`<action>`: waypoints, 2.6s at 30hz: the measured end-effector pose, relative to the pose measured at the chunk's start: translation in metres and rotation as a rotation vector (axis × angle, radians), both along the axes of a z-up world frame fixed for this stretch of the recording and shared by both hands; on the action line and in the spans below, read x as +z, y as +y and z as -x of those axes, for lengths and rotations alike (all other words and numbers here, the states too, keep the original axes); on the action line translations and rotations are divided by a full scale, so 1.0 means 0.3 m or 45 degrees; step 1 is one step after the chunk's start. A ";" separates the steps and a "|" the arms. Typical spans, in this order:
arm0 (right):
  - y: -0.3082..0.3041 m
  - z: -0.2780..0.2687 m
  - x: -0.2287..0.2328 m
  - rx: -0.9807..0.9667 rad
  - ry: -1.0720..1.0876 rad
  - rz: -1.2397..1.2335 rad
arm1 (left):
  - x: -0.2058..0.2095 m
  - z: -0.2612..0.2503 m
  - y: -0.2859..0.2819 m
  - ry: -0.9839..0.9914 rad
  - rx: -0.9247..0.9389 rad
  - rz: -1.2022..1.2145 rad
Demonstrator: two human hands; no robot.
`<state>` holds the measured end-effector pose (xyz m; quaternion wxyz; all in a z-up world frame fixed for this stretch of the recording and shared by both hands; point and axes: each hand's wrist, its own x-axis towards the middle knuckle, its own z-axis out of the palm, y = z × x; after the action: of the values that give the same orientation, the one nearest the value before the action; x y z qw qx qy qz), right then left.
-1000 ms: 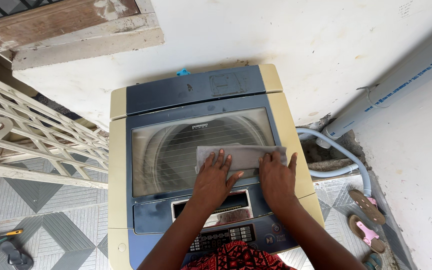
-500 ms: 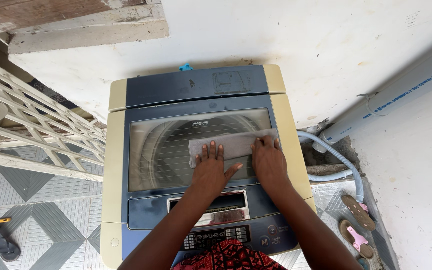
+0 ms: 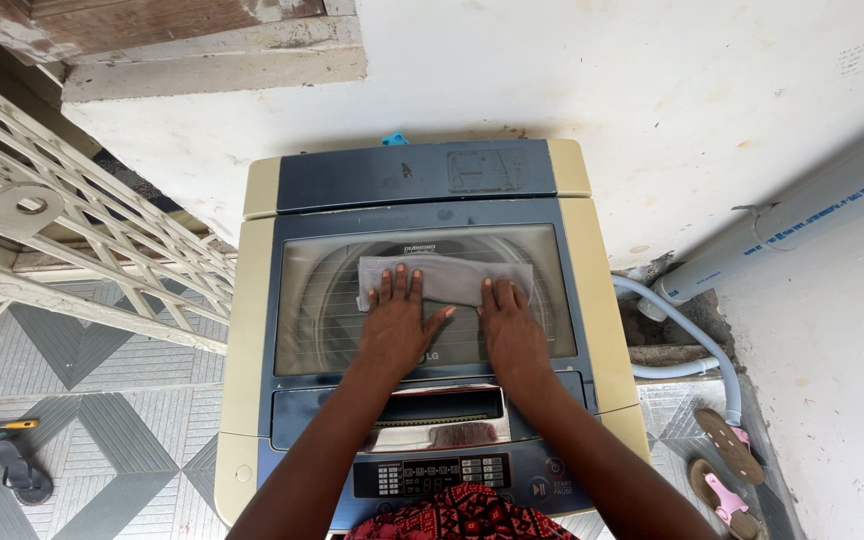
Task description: The person wipes down the glass lid and top surfaces of a washing machine using a cloth.
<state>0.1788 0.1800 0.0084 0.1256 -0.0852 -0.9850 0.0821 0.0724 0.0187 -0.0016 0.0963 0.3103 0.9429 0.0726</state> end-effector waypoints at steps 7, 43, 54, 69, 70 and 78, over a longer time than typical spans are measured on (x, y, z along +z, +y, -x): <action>-0.198 -0.116 0.057 0.237 -0.374 0.122 | 0.116 -0.171 -0.258 -0.228 0.210 0.260; -0.174 -0.141 0.083 0.354 -0.277 0.162 | 0.181 -0.218 -0.347 -0.290 0.240 0.196; -0.056 -0.067 0.105 0.303 -0.143 0.133 | -0.010 -0.063 -0.368 0.370 -0.090 0.146; 0.154 -0.330 0.198 0.137 -0.369 0.531 | 0.082 -0.249 -0.266 0.046 -0.440 -0.247; 0.142 -0.321 0.184 0.171 -0.426 0.518 | 0.082 -0.246 -0.293 0.024 -0.369 -0.252; -0.097 -0.164 0.087 0.569 -0.423 0.495 | 0.106 -0.248 -0.642 0.125 -0.050 -0.153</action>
<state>0.2282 0.1507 0.0346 -0.0761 0.0984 -0.9523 0.2788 0.1469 -0.1738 0.0303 0.0325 0.3373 0.9342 0.1117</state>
